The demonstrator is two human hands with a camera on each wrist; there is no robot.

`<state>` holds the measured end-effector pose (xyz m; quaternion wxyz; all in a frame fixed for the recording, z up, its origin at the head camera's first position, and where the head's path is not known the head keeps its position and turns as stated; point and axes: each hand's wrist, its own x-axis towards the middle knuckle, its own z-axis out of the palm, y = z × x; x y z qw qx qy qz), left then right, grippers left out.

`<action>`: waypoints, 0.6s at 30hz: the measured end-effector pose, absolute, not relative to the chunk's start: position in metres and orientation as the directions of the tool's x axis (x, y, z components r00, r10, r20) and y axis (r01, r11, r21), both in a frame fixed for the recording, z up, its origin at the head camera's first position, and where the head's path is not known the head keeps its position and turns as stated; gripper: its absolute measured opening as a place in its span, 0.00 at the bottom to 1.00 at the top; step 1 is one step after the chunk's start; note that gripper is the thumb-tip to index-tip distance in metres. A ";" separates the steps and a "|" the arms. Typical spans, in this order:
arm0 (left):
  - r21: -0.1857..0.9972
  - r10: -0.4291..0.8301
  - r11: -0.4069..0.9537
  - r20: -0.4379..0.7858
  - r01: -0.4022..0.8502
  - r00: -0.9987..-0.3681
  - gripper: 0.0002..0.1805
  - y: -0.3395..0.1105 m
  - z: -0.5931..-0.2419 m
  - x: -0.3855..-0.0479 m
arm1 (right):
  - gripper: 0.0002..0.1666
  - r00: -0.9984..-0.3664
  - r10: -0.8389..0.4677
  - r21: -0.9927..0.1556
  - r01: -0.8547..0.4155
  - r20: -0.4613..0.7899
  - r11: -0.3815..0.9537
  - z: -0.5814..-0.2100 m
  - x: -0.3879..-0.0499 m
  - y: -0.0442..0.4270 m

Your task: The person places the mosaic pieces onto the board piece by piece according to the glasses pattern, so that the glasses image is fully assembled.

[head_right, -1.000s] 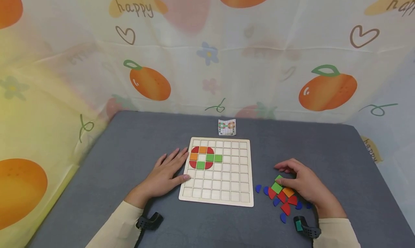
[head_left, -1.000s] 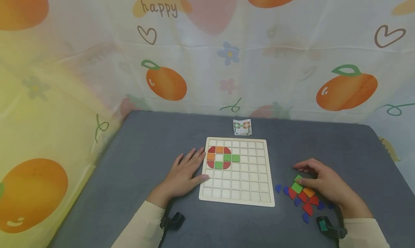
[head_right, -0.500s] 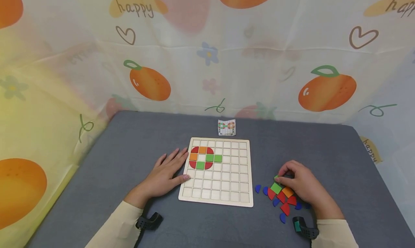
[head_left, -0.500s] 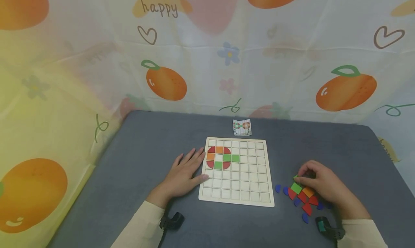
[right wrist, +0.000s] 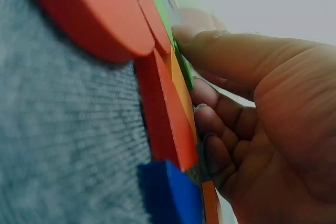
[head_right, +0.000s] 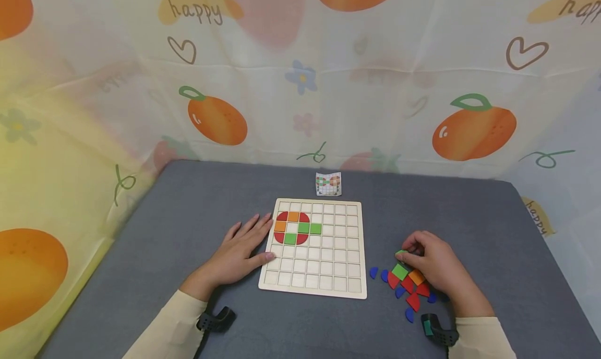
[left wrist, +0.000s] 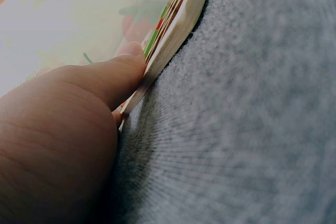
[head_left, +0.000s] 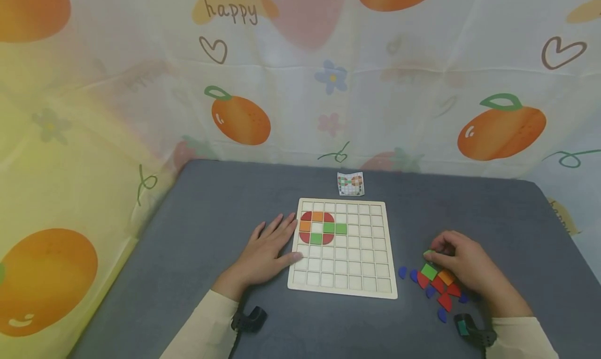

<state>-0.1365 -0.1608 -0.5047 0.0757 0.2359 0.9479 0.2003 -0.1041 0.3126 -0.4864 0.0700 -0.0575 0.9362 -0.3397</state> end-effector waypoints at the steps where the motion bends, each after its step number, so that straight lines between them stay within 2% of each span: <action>1: 0.415 0.477 0.809 -0.050 0.416 -0.877 0.50 -0.161 -0.505 -0.137 | 0.13 -0.984 -0.152 -0.640 -0.059 -0.091 0.766 -0.486 -0.104 0.312; 9: 0.418 0.481 0.807 -0.054 0.418 -0.875 0.50 -0.161 -0.505 -0.137 | 0.18 -0.987 -0.123 -0.597 -0.037 -0.103 0.801 -0.484 -0.105 0.310; 14: 0.417 0.481 0.807 -0.055 0.418 -0.875 0.50 -0.161 -0.505 -0.137 | 0.19 -0.984 -0.117 -0.621 -0.009 -0.133 0.784 -0.483 -0.103 0.308; 18: 0.415 0.477 0.810 -0.056 0.414 -0.877 0.50 -0.161 -0.505 -0.137 | 0.17 -0.987 -0.121 -0.638 -0.025 -0.107 0.770 -0.485 -0.101 0.306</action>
